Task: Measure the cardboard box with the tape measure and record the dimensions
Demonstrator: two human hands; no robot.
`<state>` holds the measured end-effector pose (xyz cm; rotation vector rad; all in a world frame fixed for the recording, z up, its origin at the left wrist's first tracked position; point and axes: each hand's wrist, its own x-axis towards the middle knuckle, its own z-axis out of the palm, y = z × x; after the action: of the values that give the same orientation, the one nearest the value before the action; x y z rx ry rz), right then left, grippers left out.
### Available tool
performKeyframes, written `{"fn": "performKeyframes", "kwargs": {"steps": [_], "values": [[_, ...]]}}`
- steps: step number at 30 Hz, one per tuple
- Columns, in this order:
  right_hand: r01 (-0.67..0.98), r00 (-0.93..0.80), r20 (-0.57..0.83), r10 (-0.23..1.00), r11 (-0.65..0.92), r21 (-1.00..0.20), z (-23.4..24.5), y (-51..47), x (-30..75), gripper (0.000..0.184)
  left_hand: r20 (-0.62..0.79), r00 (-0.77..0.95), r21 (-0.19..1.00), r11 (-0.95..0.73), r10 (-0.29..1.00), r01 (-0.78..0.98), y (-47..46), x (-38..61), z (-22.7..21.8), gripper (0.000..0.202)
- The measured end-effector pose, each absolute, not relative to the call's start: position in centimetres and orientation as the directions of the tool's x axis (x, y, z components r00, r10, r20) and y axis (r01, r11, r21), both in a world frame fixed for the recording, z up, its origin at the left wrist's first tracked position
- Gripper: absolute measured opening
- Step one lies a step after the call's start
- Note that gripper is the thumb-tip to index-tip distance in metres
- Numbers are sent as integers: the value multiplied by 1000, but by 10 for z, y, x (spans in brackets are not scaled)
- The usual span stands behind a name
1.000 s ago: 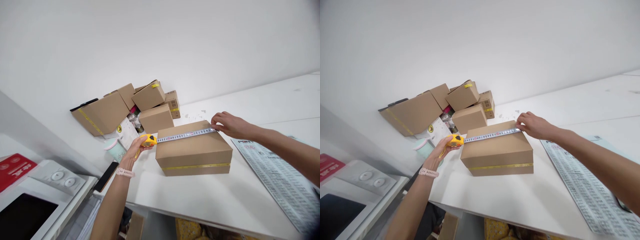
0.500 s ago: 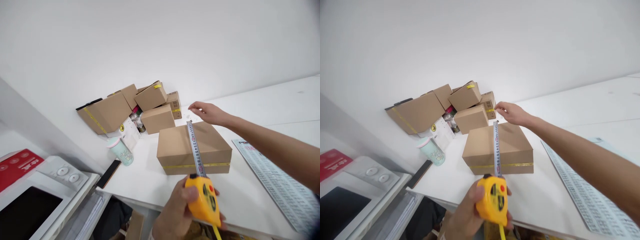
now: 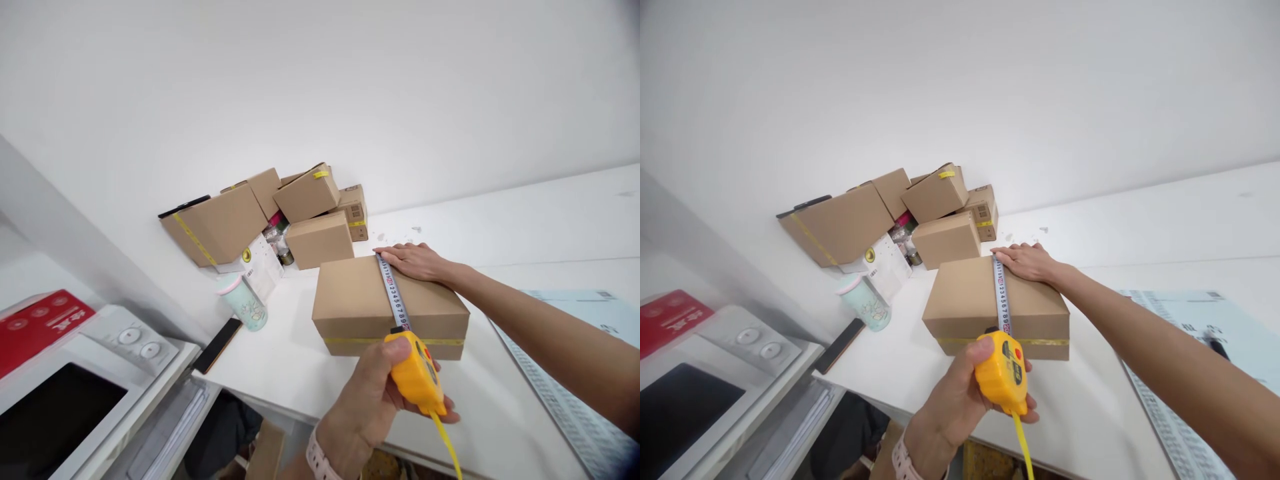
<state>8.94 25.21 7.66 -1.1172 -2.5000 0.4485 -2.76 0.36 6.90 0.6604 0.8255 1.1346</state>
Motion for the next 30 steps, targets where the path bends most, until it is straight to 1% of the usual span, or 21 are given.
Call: {"fn": "performKeyframes", "kwargs": {"steps": [5, 12, 18, 20, 21, 22, 23, 24, 25, 26, 27, 28, 29, 30], "values": [[643, -647, 168, 744, 651, -403, 75, 253, 89, 64, -199, 145, 818, 245, 969, -520, -9, -18, 66, 60], [642, -649, 160, 744, 648, -409, 75, 251, 90, 62, -196, 128, 806, 234, 972, -544, -12, -13, 62, 57], [624, -634, 188, 750, 640, -448, 78, 248, 89, 60, -182, 128, 799, 222, 975, -558, -12, -13, 54, 56], [596, -590, 252, 767, 625, -504, 81, 244, 93, 61, -168, 117, 823, 204, 979, -531, -19, -16, 49, 59], [566, -525, 310, 793, 597, -569, 82, 241, 97, 62, -145, 82, 851, 166, 986, -499, -25, -19, 47, 64], [513, -422, 363, 830, 550, -660, 80, 238, 103, 62, -105, 19, 888, 102, 994, -449, -32, -24, 45, 71], [432, -289, 388, 875, 481, -763, 77, 234, 111, 61, -48, -75, 927, 17, 996, -375, -39, -30, 43, 79], [326, -145, 366, 919, 393, -860, 72, 230, 120, 59, 24, -194, 958, -78, 981, -277, -46, -38, 41, 87], [218, -26, 298, 954, 297, -930, 64, 224, 130, 56, 97, -323, 974, -157, 941, -165, -52, -48, 39, 93], [132, 50, 203, 978, 195, -972, 54, 217, 140, 54, 161, -443, 976, -208, 882, -61, -57, -58, 36, 94], [75, 84, 112, 990, 106, -992, 44, 208, 150, 53, 198, -534, 974, -227, 822, 11, -60, -68, 33, 92], [60, 72, 40, 997, 36, -998, 32, 199, 159, 53, 198, -596, 974, -223, 778, 32, -61, -78, 29, 88], [64, 32, -11, 999, -13, -998, 22, 188, 167, 57, 165, -632, 978, -209, 758, 4, -61, -87, 24, 84], [74, -31, -26, 999, -24, -997, 12, 176, 173, 62, 113, -638, 980, -190, 761, -53, -60, -94, 20, 80]]}}
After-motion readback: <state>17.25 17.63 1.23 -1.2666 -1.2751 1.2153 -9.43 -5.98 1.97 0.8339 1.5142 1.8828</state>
